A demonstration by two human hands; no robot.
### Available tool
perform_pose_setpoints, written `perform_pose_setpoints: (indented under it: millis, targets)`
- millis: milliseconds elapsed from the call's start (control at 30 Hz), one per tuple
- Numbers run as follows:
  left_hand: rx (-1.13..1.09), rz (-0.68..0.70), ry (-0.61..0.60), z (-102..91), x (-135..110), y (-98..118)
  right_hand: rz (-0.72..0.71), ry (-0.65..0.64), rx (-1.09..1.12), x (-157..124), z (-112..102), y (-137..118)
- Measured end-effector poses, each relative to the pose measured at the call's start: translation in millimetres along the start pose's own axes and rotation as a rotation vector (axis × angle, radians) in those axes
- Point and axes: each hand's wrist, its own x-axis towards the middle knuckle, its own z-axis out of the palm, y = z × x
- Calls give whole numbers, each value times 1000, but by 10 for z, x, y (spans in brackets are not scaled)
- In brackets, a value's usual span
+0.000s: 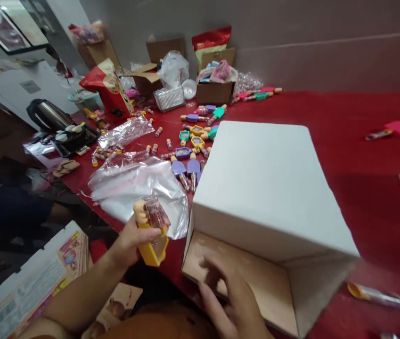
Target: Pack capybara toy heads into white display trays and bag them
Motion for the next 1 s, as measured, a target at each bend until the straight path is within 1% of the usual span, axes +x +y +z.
perform_pose_setpoints:
  millis: [33,100,167,200,267,333,400,433,467,533,600,633,700,767,867,933,1000]
  targets:
    - [-75,-24,-21,100,-135,-89,16,-42,118,100,94,-79]
    - [-172,-53,-46,252,-290,-228,62,-32,265,246,260,-176]
    - [-258,-112,-73,336,-344,-335,104,-23,322,298,352,-189]
    - [-295,-146,-92,361,-353,-384,112,-26,324,294,360,-171]
    - [-347,-210,-148,397,-361,-477,101,-65,288,258,314,-118]
    - [-367,-236,-216,436,-366,-558,57,-71,199,221,214,-78]
    - [-389,-219,-273,474,-366,-602,17,-36,119,190,98,-71]
    - [-418,-187,-279,484,-363,-601,1,-7,99,171,42,-80]
    - [-470,-139,-256,483,-358,-584,-13,28,87,147,-9,-93]
    - [-615,-44,-128,441,-343,-502,-34,89,61,81,-88,-121]
    - [-745,-13,17,355,-326,-393,-11,93,49,-1,-115,-138]
    - [-785,-16,63,306,-320,-343,19,81,66,-40,-105,-142]
    - [-827,-25,89,221,-319,-280,70,56,146,-96,-37,-145]
    - [-869,-21,93,169,-332,-272,58,56,204,-113,65,-151]
    - [-923,-59,164,136,-364,-327,-14,56,137,-92,195,-165]
    - [-954,-87,230,119,-387,-373,-41,88,84,-80,237,-177]
    - [-993,-103,263,104,-409,-410,-71,95,104,-86,261,-191]
